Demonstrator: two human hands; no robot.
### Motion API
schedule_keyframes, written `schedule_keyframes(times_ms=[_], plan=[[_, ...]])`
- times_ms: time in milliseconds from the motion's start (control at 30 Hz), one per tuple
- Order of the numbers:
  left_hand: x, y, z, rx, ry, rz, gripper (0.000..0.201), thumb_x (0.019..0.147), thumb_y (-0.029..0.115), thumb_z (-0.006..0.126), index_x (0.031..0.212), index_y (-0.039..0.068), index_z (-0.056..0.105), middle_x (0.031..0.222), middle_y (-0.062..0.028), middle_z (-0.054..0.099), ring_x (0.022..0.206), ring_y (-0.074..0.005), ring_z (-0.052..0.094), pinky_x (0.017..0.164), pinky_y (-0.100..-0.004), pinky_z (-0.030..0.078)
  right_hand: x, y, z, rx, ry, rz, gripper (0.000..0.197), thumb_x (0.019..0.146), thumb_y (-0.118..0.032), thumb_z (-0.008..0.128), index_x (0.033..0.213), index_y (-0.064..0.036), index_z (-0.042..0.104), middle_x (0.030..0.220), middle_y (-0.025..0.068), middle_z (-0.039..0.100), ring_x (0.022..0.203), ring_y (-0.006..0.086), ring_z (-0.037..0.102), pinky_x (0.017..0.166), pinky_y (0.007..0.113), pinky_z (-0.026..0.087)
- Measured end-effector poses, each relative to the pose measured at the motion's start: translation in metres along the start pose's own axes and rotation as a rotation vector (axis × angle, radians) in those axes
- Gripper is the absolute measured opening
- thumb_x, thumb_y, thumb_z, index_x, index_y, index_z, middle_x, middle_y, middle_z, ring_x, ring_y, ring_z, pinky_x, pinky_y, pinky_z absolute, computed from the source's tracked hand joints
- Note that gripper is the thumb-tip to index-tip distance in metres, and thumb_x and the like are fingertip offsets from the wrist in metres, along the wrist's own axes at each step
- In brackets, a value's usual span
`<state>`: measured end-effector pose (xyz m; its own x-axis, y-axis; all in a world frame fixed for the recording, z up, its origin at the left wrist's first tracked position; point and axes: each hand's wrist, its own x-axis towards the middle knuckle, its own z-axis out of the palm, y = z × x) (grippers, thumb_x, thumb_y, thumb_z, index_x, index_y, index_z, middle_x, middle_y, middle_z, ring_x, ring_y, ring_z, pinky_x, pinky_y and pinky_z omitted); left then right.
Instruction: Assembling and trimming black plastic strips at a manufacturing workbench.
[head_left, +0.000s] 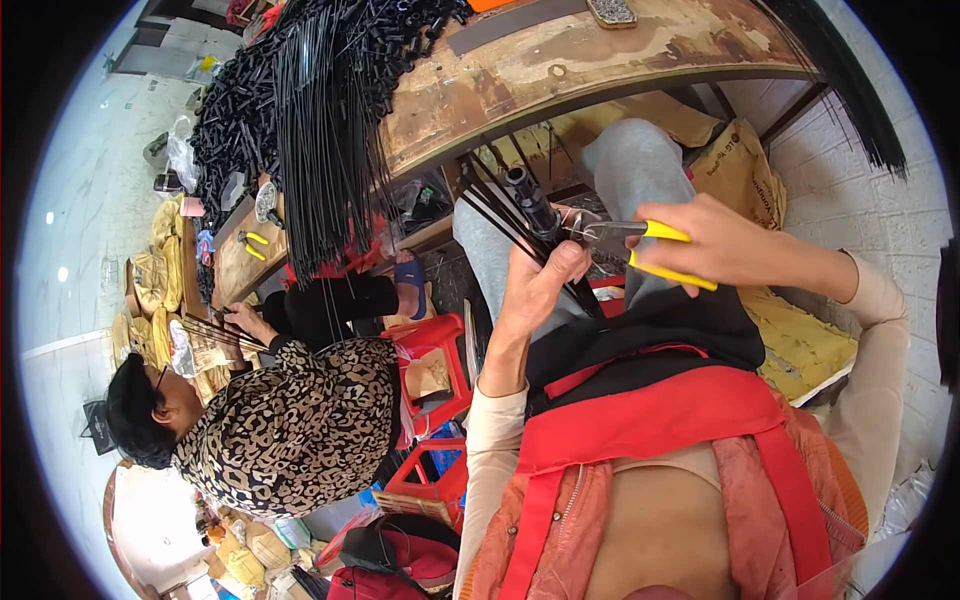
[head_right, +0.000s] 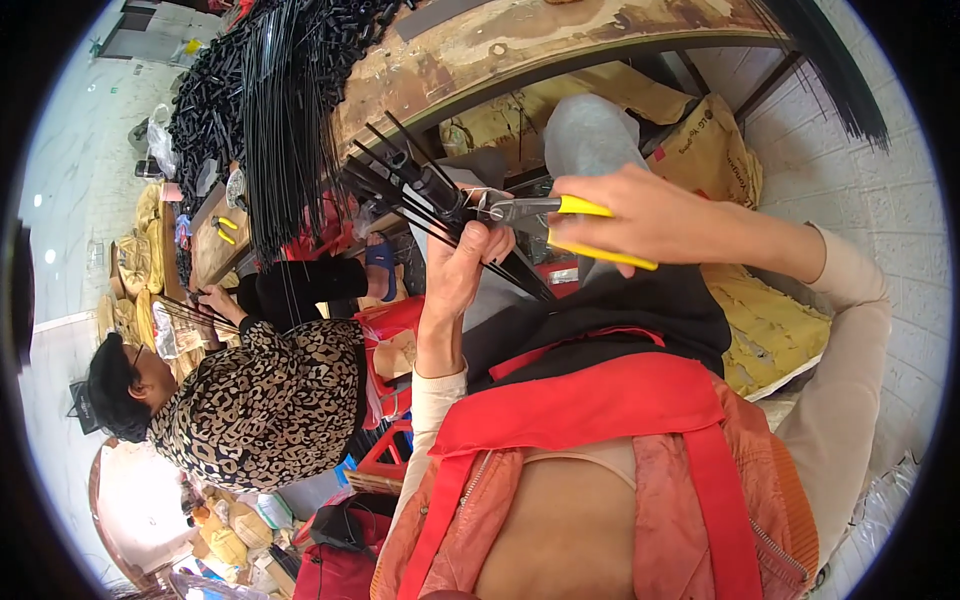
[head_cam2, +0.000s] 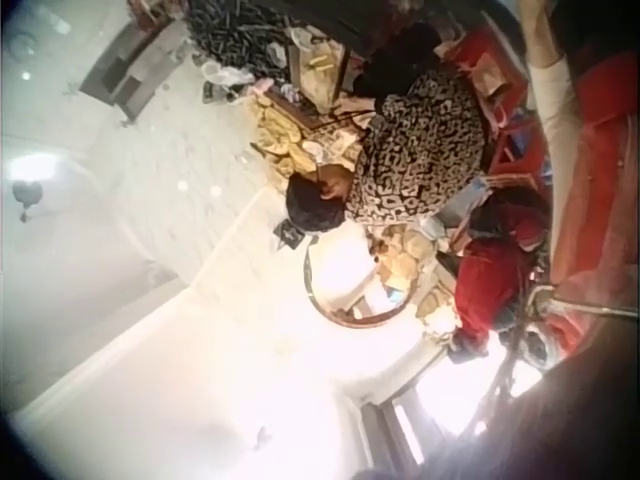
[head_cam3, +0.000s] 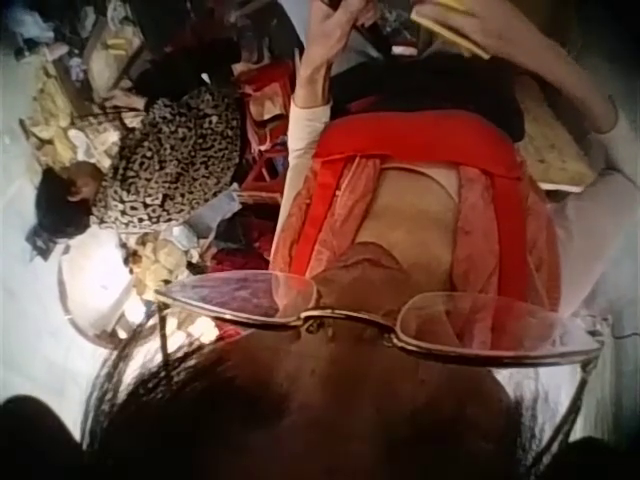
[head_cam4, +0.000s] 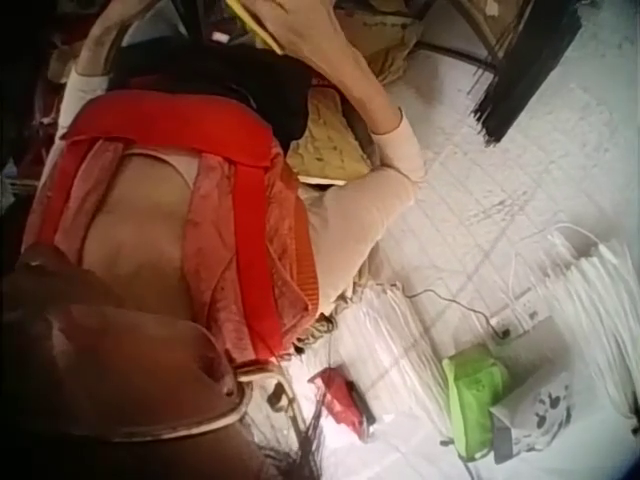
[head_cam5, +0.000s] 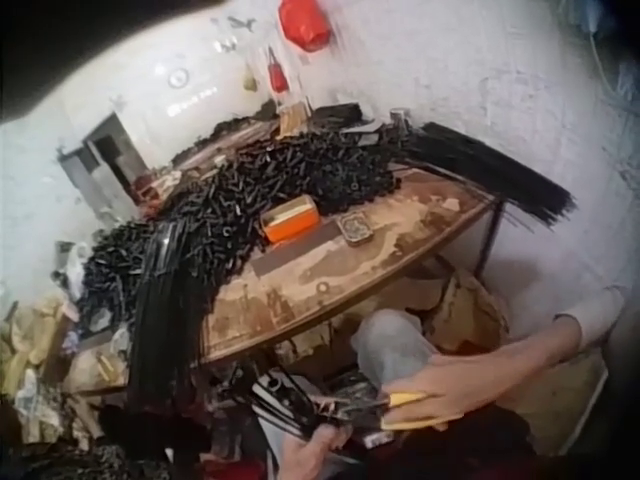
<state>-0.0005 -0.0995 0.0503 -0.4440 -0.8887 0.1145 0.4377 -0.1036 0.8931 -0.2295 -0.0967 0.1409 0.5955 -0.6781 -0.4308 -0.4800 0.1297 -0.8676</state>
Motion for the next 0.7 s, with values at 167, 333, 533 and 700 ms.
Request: schedule_keyframes(times_ms=[167,333,533,700], plan=[[-0.002,0.001,0.004,0.015,-0.043,0.014,0.041,0.094,0.037,0.061,0.109,0.003,0.045,0.065,0.0017,0.038,0.055,-0.0085,0.033,0.051,-0.0251,0.029,0.004,0.007,-0.01,-0.316,0.136,-0.271,0.025,0.096,-0.022,0.056,0.114,-0.0053,0.059,0.06,0.0123,0.056,0.05,0.0245,0.056,0.048,0.034,0.041],[-0.005,0.002,0.002,0.022,-0.067,0.015,0.042,0.093,0.038,0.062,0.108,0.002,0.044,0.065,0.0015,0.038,0.055,-0.0089,0.034,0.051,-0.0252,0.03,-0.001,-0.017,-0.025,-0.525,0.009,-0.253,0.034,0.098,-0.027,0.049,0.126,-0.0076,0.053,0.069,0.0152,0.063,0.054,0.0263,0.062,0.056,0.035,0.048],[-0.003,0.014,0.007,-0.03,-0.097,-0.04,0.056,0.089,0.038,0.066,0.12,-0.004,0.046,0.065,0.0022,0.039,0.055,-0.0076,0.035,0.052,-0.0246,0.031,-0.008,-0.032,-0.025,-0.259,-0.124,-0.02,0.053,0.087,-0.015,0.065,0.135,-0.0072,0.044,0.056,0.0079,0.059,0.045,0.0164,0.057,0.047,0.03,0.045],[-0.009,0.008,0.002,-0.006,-0.122,-0.094,0.054,0.09,0.027,0.067,0.13,-0.003,0.046,0.073,0.0035,0.049,0.062,-0.0052,0.042,0.056,-0.0213,0.034,-0.01,-0.017,-0.012,-0.146,-0.176,0.043,0.064,0.078,-0.016,0.072,0.13,0.0012,0.039,0.056,0.0084,0.055,0.047,0.0193,0.057,0.046,0.032,0.043]])
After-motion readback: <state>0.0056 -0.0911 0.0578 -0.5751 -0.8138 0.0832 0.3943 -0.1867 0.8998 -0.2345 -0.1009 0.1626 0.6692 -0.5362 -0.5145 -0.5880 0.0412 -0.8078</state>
